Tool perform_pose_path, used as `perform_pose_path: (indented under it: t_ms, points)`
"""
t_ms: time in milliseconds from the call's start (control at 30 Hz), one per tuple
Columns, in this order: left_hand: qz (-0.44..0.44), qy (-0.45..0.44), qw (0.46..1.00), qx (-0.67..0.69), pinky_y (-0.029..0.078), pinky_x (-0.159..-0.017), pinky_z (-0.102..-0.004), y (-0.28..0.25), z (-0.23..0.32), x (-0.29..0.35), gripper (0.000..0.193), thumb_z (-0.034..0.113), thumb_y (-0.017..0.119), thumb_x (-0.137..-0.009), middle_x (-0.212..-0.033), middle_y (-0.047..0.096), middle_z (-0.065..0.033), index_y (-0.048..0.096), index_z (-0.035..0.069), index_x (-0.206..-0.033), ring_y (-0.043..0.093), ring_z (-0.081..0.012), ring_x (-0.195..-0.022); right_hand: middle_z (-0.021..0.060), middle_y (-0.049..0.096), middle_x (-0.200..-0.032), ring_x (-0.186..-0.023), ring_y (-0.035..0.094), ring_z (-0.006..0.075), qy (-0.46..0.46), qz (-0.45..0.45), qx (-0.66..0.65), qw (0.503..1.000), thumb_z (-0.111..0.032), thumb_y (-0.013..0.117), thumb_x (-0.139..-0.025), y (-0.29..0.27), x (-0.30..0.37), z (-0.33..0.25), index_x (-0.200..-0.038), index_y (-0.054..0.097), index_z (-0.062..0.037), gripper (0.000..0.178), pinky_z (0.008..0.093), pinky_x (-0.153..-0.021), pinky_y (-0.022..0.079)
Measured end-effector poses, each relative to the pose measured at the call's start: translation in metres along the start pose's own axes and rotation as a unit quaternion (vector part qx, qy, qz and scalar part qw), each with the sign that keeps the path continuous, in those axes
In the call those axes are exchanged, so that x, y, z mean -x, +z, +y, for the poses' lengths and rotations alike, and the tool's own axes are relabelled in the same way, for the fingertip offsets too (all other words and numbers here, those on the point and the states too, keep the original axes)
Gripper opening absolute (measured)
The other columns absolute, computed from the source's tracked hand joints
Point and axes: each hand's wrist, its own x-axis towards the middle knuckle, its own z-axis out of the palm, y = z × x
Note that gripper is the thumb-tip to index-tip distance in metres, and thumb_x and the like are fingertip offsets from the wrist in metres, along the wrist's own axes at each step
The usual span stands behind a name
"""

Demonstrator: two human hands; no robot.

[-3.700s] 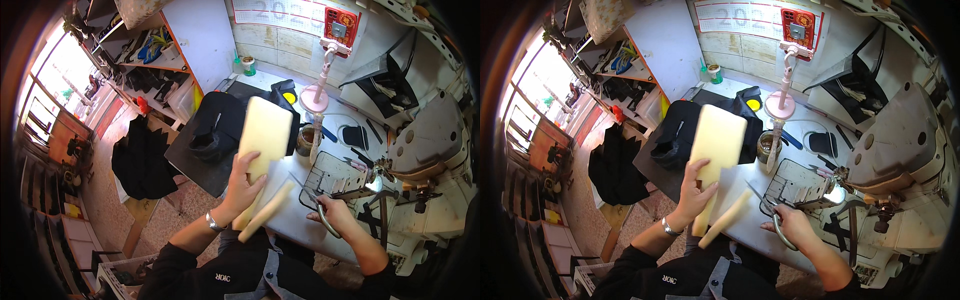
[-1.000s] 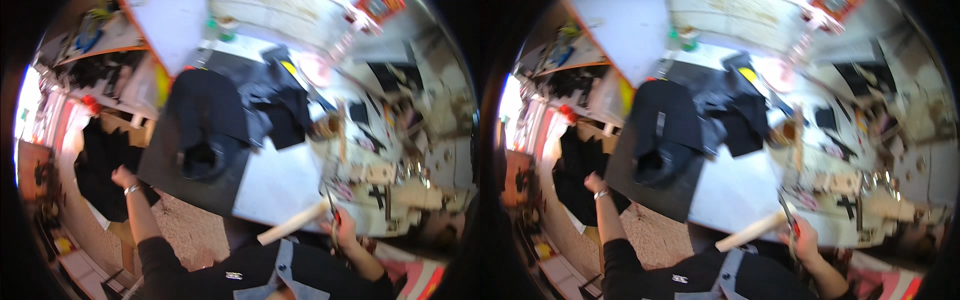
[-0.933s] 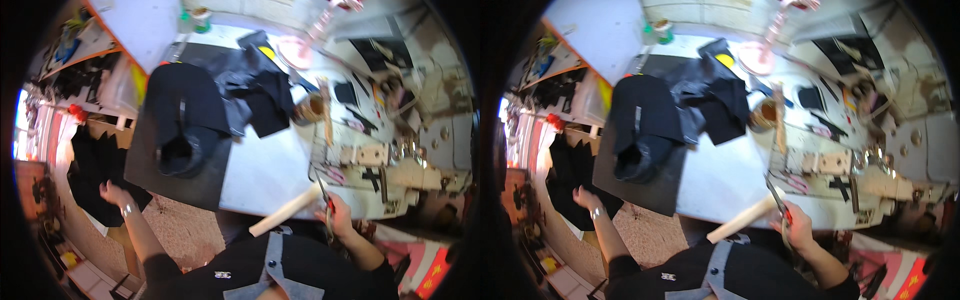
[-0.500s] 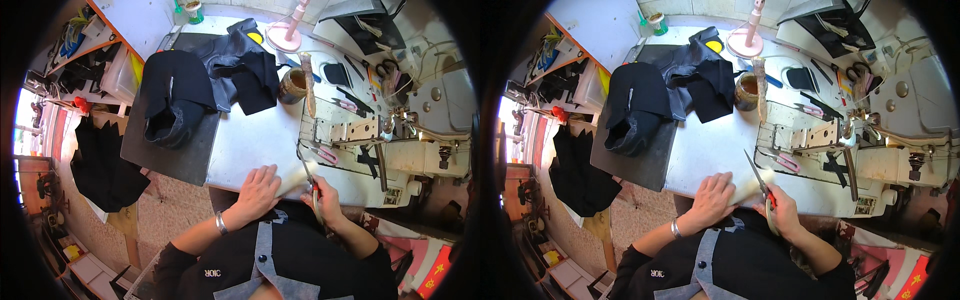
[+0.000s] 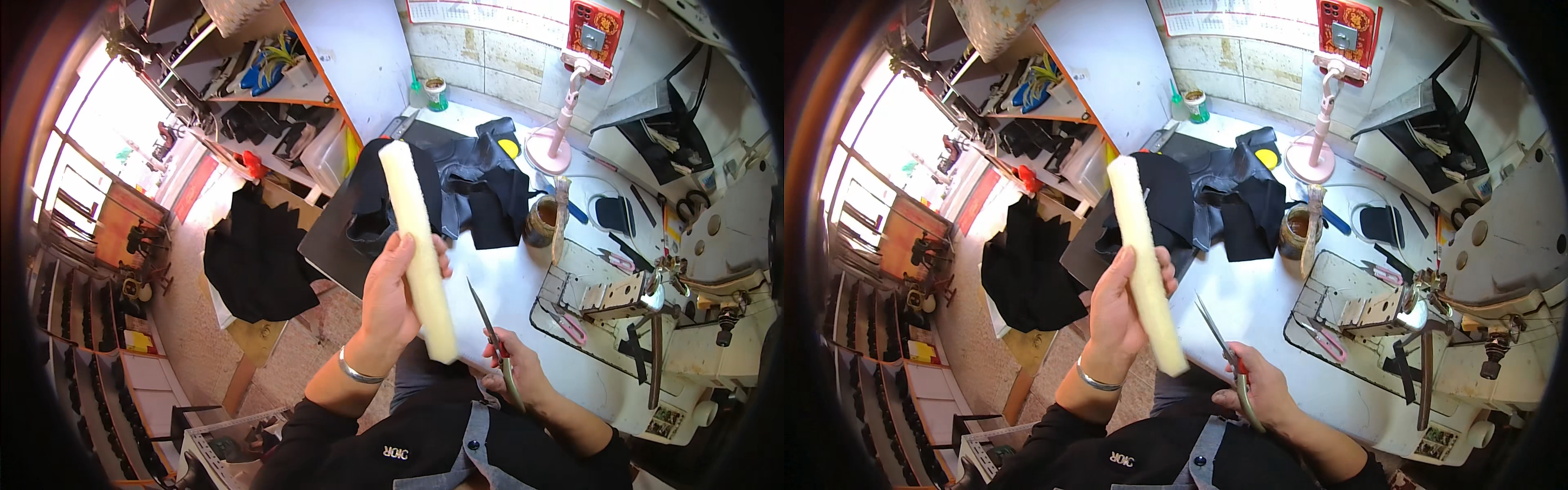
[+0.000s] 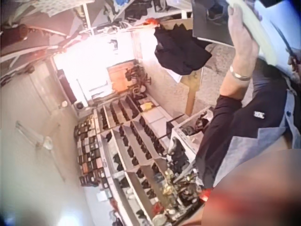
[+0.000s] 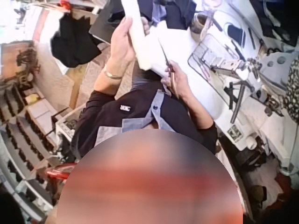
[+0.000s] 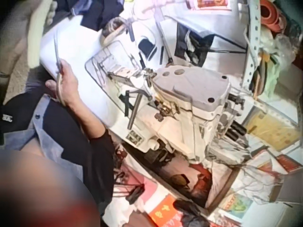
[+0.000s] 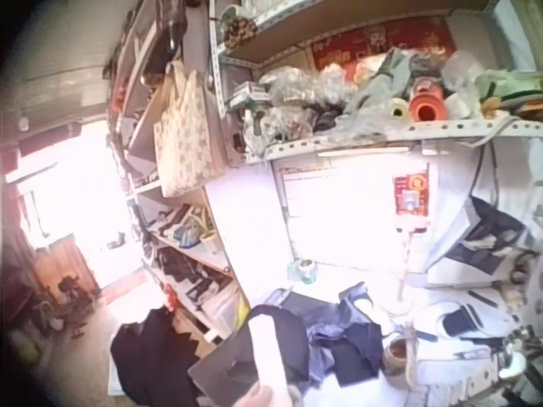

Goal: The person handles a black shoe, applies a substance to the sole with a brush, then cuts a piece of foam and inserts it into the shoe. The person continues to adjust the foam and apply more substance to the shoe's interior.

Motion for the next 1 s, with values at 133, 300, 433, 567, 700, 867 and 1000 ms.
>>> perform_pose_path:
  t_ms: [133,300,433,567,700,867,1000]
  points:
    - [0.036,0.067,0.997,-0.014,0.054,-0.069,-0.0321,0.007,0.010,-0.005,0.034,0.029,0.045,-0.101,-0.102,0.061,-0.0168,0.043,0.000,-0.119,0.062,-0.0212,-0.077,0.0088,0.052,-0.115,-0.101,0.050,0.0181,0.049,-0.084,-0.114,0.989,-0.052,0.081,-0.069,0.000,-0.004,-0.011,-0.139,0.037,-0.0054,0.095,0.0308,-0.090,0.044]
    - [0.056,0.139,0.988,-0.024,0.048,-0.055,-0.0276,0.008,0.009,-0.025,0.033,0.038,0.044,-0.101,-0.087,0.059,-0.0117,0.044,0.006,-0.109,0.057,-0.0162,-0.063,0.0067,0.050,-0.117,-0.098,0.046,0.0143,0.084,-0.169,-0.179,0.966,-0.062,0.077,-0.068,0.003,-0.009,-0.023,-0.141,0.032,-0.0051,0.102,0.0293,-0.088,0.041]
    - [0.047,0.159,0.985,-0.053,0.050,-0.052,-0.0277,0.009,0.007,-0.029,0.034,0.043,0.041,-0.101,-0.085,0.060,-0.0110,0.042,0.010,-0.106,0.060,-0.0156,-0.060,0.0074,0.049,-0.117,-0.096,0.046,0.0140,0.085,-0.181,-0.153,0.968,-0.068,0.076,-0.065,0.004,-0.014,-0.033,-0.141,0.032,-0.0048,0.108,0.0290,-0.086,0.042]
    - [0.064,0.187,0.977,-0.077,0.049,-0.053,-0.0270,0.010,0.009,-0.027,0.041,0.045,0.040,-0.101,-0.085,0.058,-0.0107,0.044,0.006,-0.112,0.058,-0.0149,-0.062,0.0062,0.048,-0.115,-0.094,0.045,0.0131,0.092,-0.183,-0.124,0.971,-0.068,0.076,-0.065,0.004,-0.017,-0.042,-0.140,0.032,-0.0049,0.108,0.0277,-0.082,0.043]
    - [0.104,0.228,0.965,-0.082,0.048,-0.054,-0.0267,0.010,0.015,-0.028,0.045,0.046,0.039,-0.101,-0.085,0.057,-0.0102,0.044,0.003,-0.115,0.057,-0.0146,-0.063,0.0052,0.047,-0.113,-0.091,0.043,0.0119,0.084,-0.176,-0.116,0.974,-0.061,0.077,-0.069,0.008,-0.018,-0.046,-0.140,0.033,-0.0054,0.101,0.0257,-0.080,0.042]
    - [0.071,0.186,0.977,-0.076,0.048,-0.053,-0.0272,0.009,0.010,-0.024,0.052,0.050,0.034,-0.101,-0.082,0.058,-0.0107,0.044,0.002,-0.117,0.057,-0.0159,-0.062,0.0043,0.047,-0.112,-0.090,0.045,0.0102,0.066,-0.154,-0.108,0.980,-0.054,0.077,-0.074,0.011,-0.020,-0.045,-0.140,0.036,-0.0051,0.092,0.0226,-0.079,0.042]
    - [0.005,0.150,0.988,-0.046,0.047,-0.054,-0.0273,0.010,-0.006,-0.014,0.058,0.055,0.026,-0.101,-0.076,0.055,-0.0085,0.044,0.002,-0.117,0.055,-0.0168,-0.059,0.0082,0.053,-0.108,-0.094,0.053,0.0190,0.055,-0.148,-0.084,0.984,-0.061,0.071,-0.076,0.010,-0.021,-0.042,-0.138,0.038,-0.0059,0.090,0.0312,-0.085,0.046]
